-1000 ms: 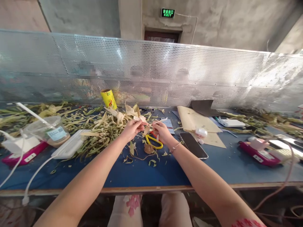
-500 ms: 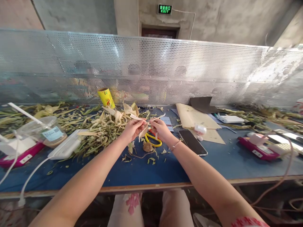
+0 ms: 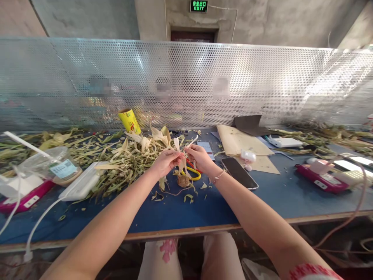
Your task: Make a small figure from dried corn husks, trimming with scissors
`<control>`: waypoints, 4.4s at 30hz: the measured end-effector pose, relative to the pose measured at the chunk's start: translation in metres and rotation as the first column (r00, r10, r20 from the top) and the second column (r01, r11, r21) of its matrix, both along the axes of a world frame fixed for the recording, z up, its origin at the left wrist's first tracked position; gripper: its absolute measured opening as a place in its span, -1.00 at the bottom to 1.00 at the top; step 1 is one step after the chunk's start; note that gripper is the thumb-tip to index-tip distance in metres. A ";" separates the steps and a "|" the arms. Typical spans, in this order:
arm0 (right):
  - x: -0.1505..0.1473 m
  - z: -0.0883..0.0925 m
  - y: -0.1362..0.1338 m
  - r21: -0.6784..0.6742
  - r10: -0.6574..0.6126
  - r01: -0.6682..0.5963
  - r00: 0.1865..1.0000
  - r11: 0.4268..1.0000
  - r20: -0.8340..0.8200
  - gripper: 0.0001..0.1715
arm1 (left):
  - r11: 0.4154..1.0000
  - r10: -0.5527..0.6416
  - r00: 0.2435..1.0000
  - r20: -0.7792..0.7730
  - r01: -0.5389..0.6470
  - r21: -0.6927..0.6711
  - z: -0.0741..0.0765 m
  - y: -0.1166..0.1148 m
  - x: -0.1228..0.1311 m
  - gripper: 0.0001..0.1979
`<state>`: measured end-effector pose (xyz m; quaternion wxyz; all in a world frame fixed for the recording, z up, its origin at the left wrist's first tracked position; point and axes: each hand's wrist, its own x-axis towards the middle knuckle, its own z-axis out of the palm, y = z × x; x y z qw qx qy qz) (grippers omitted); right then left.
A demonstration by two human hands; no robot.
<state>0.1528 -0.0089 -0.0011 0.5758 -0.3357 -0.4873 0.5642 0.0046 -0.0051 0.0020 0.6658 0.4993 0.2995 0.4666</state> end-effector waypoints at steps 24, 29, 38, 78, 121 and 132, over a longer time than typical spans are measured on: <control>0.008 -0.004 0.004 0.452 -0.394 0.195 0.826 0.871 0.404 -0.74 | 0.890 0.327 0.867 -0.377 -0.148 0.432 0.000 0.006 0.001 -0.76; 0.012 0.000 -0.009 0.824 -0.747 0.068 0.469 0.563 0.472 -0.54 | 0.900 0.368 0.887 -0.279 -0.265 0.346 0.002 0.003 0.003 -0.69; 0.007 -0.002 -0.015 0.800 -0.742 -0.334 0.313 0.498 0.593 -0.75 | 0.920 0.353 0.912 -0.211 -0.297 0.255 0.002 0.001 0.003 -0.67; -0.011 -0.005 -0.010 0.412 -0.349 0.250 0.919 0.876 0.185 -0.79 | 0.902 0.357 0.874 -0.329 -0.232 0.363 0.004 -0.008 0.005 -0.75; -0.013 -0.005 -0.012 0.213 -0.234 0.197 0.959 0.957 0.162 -0.66 | 0.842 0.464 0.770 -0.437 -0.231 0.487 -0.003 -0.007 0.006 -0.68; -0.010 0.000 -0.016 0.274 -0.179 0.097 0.939 0.957 0.293 -0.56 | 0.803 0.498 0.764 -0.411 -0.227 0.551 -0.002 -0.010 0.006 -0.79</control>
